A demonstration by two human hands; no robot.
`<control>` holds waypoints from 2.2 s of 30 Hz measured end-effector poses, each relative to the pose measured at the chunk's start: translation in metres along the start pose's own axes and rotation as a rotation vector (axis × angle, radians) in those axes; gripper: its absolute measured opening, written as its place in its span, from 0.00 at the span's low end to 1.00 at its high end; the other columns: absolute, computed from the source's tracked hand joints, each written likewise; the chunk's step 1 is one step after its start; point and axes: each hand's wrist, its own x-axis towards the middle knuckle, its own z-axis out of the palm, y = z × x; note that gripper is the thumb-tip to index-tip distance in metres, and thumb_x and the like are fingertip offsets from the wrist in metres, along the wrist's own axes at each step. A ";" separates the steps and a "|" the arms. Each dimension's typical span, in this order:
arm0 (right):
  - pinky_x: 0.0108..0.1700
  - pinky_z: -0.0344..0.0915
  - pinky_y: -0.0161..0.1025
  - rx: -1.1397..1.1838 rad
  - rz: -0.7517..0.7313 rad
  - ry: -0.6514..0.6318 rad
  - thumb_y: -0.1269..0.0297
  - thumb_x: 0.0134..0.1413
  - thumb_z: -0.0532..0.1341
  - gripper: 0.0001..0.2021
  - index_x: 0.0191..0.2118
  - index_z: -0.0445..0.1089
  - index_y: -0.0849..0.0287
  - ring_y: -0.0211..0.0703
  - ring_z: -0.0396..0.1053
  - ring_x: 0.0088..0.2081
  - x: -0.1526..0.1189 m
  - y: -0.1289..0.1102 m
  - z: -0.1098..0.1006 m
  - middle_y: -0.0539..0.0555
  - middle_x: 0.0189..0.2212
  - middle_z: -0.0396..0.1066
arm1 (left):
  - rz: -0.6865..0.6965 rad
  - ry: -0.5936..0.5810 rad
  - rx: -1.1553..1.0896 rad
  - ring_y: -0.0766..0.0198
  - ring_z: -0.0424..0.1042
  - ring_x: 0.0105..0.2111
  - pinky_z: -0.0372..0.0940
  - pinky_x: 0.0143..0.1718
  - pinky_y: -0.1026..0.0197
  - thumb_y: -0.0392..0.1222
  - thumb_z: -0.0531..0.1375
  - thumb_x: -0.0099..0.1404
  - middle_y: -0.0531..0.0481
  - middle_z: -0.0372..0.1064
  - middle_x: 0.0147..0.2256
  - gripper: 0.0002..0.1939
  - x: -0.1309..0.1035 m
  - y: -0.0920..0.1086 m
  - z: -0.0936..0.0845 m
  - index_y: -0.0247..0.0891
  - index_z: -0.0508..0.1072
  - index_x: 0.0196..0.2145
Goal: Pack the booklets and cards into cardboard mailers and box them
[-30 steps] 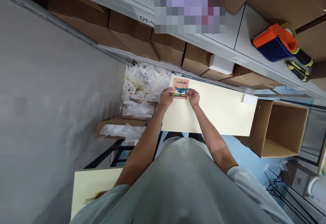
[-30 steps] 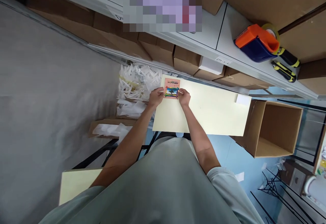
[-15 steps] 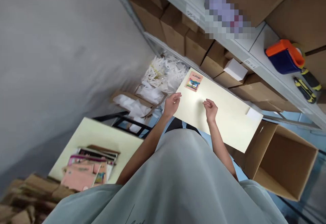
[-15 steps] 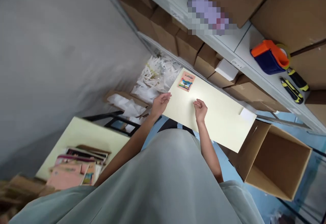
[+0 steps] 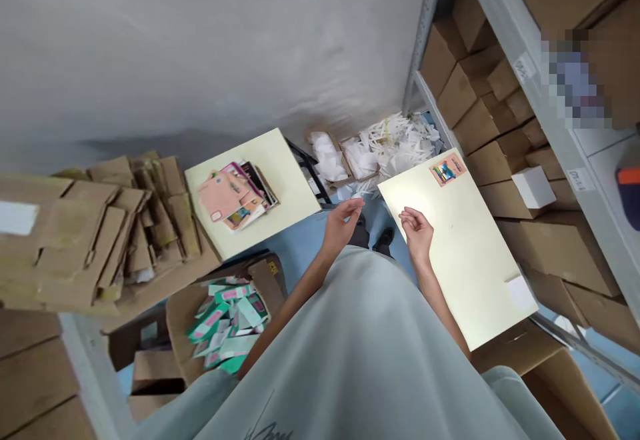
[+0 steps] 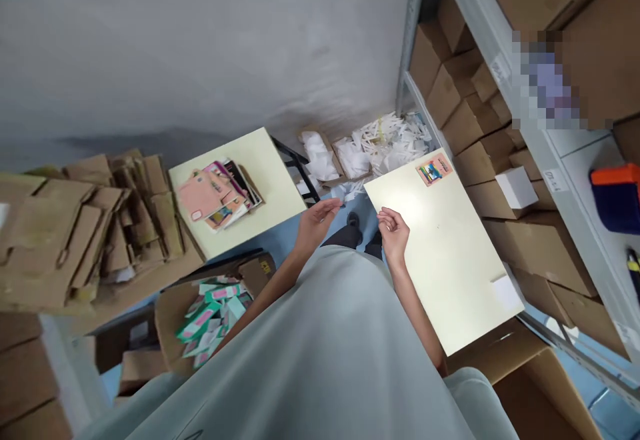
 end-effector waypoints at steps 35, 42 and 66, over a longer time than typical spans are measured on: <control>0.66 0.75 0.51 -0.687 0.067 -0.694 0.63 0.66 0.65 0.22 0.63 0.75 0.59 0.51 0.83 0.52 0.214 0.166 0.375 0.62 0.60 0.80 | -0.329 0.267 -0.117 0.45 0.69 0.71 0.66 0.72 0.42 0.57 0.63 0.77 0.36 0.67 0.71 0.30 0.192 -0.136 -0.149 0.43 0.70 0.70; 0.78 0.61 0.50 -1.022 -0.063 -1.102 0.78 0.64 0.60 0.35 0.76 0.62 0.69 0.55 0.64 0.75 0.317 0.297 0.452 0.67 0.79 0.57 | -0.520 0.374 -0.078 0.43 0.64 0.74 0.63 0.74 0.40 0.59 0.61 0.79 0.38 0.65 0.73 0.31 0.252 -0.188 -0.120 0.46 0.68 0.73; 0.45 0.77 0.42 -0.391 -0.023 -0.411 0.49 0.72 0.64 0.12 0.44 0.69 0.51 0.45 0.81 0.39 0.190 0.052 0.307 0.52 0.39 0.81 | -0.613 0.494 -0.437 0.47 0.63 0.75 0.68 0.70 0.47 0.38 0.67 0.55 0.45 0.53 0.78 0.57 0.267 -0.133 -0.119 0.58 0.52 0.78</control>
